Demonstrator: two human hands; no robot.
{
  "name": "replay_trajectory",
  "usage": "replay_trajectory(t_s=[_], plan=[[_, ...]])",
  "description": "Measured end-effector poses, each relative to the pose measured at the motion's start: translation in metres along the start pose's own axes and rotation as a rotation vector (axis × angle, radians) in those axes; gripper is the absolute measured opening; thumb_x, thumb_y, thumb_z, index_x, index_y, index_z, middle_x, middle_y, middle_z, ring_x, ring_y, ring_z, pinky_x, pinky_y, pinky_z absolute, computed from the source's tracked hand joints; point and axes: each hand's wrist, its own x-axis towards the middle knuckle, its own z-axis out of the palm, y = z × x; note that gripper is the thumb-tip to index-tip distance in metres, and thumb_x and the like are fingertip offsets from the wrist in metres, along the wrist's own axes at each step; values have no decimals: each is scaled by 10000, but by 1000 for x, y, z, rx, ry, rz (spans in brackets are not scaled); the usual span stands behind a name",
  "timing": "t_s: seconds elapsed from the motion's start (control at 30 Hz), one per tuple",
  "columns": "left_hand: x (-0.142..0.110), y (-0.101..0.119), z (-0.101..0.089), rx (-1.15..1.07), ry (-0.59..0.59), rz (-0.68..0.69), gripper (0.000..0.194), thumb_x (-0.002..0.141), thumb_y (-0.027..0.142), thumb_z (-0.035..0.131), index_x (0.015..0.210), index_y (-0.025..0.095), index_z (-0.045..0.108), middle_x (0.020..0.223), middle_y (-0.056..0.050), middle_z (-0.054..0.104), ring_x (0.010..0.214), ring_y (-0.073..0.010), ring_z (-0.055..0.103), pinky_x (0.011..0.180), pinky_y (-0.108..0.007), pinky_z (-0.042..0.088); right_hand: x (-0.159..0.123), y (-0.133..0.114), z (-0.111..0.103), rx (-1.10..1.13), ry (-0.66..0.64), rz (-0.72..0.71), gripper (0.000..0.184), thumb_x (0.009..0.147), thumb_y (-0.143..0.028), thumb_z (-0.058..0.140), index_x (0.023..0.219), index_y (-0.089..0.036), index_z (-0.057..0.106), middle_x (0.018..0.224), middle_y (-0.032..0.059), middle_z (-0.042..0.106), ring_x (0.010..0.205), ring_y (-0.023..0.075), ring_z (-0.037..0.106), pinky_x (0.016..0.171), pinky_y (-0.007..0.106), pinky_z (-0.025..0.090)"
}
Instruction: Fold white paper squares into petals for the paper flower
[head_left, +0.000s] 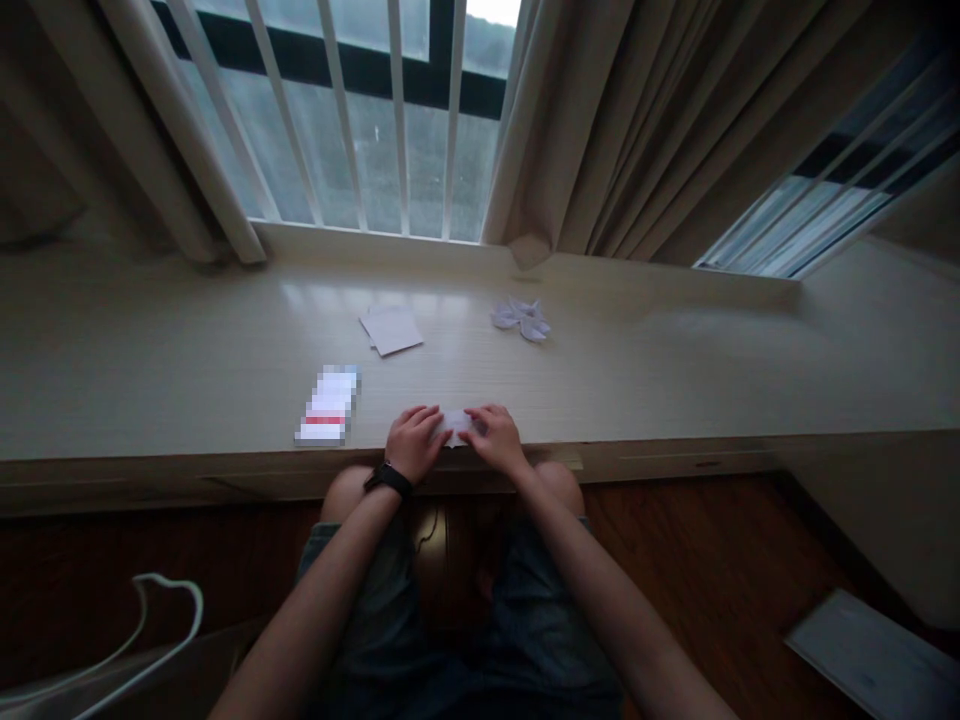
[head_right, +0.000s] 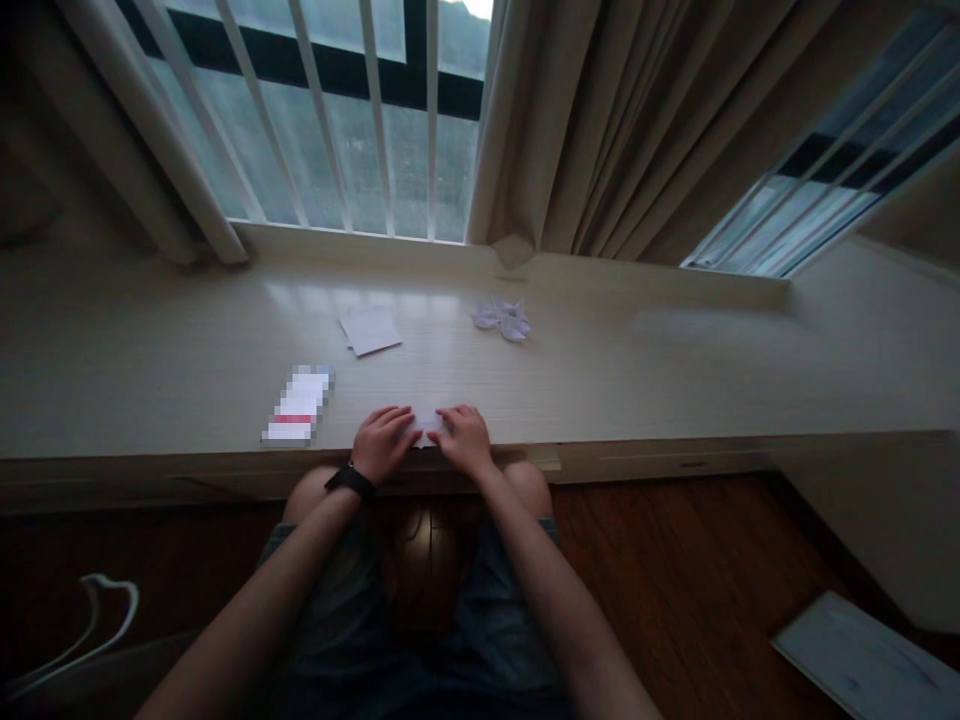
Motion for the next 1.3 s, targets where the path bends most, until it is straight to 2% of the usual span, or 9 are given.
replay_trajectory(t_s=[0.1,0.17,0.3,0.4,0.73,0.83,0.97,1.1,1.3], plan=[[4,-1,-1,15,-44,-23,303,839,379,626,1085,207,673,1206,-56,652,1106,-245,555,1001,-403,440,5,2,-1,-53,-18,12,492,737,-378,741,1186,-203,642,1155,101,598,1073,253,503,963,377,402],[8,-3,-2,29,-76,-29,345,819,389,646,1105,198,668,1222,-68,639,1093,-252,551,992,-405,440,10,2,-4,-83,-82,-3,479,731,-387,743,1175,-232,651,1180,90,590,1088,259,489,961,385,393],[18,-9,-4,39,-147,-3,393,787,410,675,1107,184,675,1206,-81,640,1089,-262,538,982,-396,439,23,1,-9,-96,-201,2,439,712,-430,757,1112,-264,684,1031,74,620,994,237,514,906,368,402],[25,-14,-5,17,-188,18,403,775,424,682,1110,201,679,1193,-75,641,1080,-254,541,983,-398,433,30,1,-10,-93,-223,22,434,679,-447,783,1064,-264,704,935,67,615,927,226,523,872,357,407],[25,-11,-7,-81,-139,14,366,761,363,696,1084,198,649,1093,-50,674,1029,-238,563,947,-381,441,28,8,2,85,-132,-48,338,684,-290,788,1001,-236,683,965,47,637,946,215,534,860,343,413],[24,-9,-8,-93,-120,4,318,754,341,701,1037,202,654,1034,-51,677,998,-237,568,918,-379,451,24,9,5,147,-69,-42,284,688,-252,774,947,-222,663,932,33,642,907,206,540,835,336,419],[23,-7,-10,-89,-72,-9,259,732,321,721,965,220,666,1067,-51,654,1021,-246,550,923,-388,441,21,9,7,162,-3,-13,212,671,-253,780,838,-218,655,913,38,608,901,210,528,824,340,423],[23,-5,-12,-90,-87,-18,226,738,332,716,934,227,675,995,-52,662,1008,-253,547,917,-394,440,20,9,8,167,14,-21,226,675,-239,779,886,-233,696,951,46,583,934,216,518,851,349,432],[24,-7,-10,-103,-105,-41,371,716,352,741,1062,236,674,971,-47,679,988,-249,558,911,-390,444,16,8,8,140,65,-46,225,691,-236,777,913,-254,742,1000,55,565,967,222,501,892,364,434]])
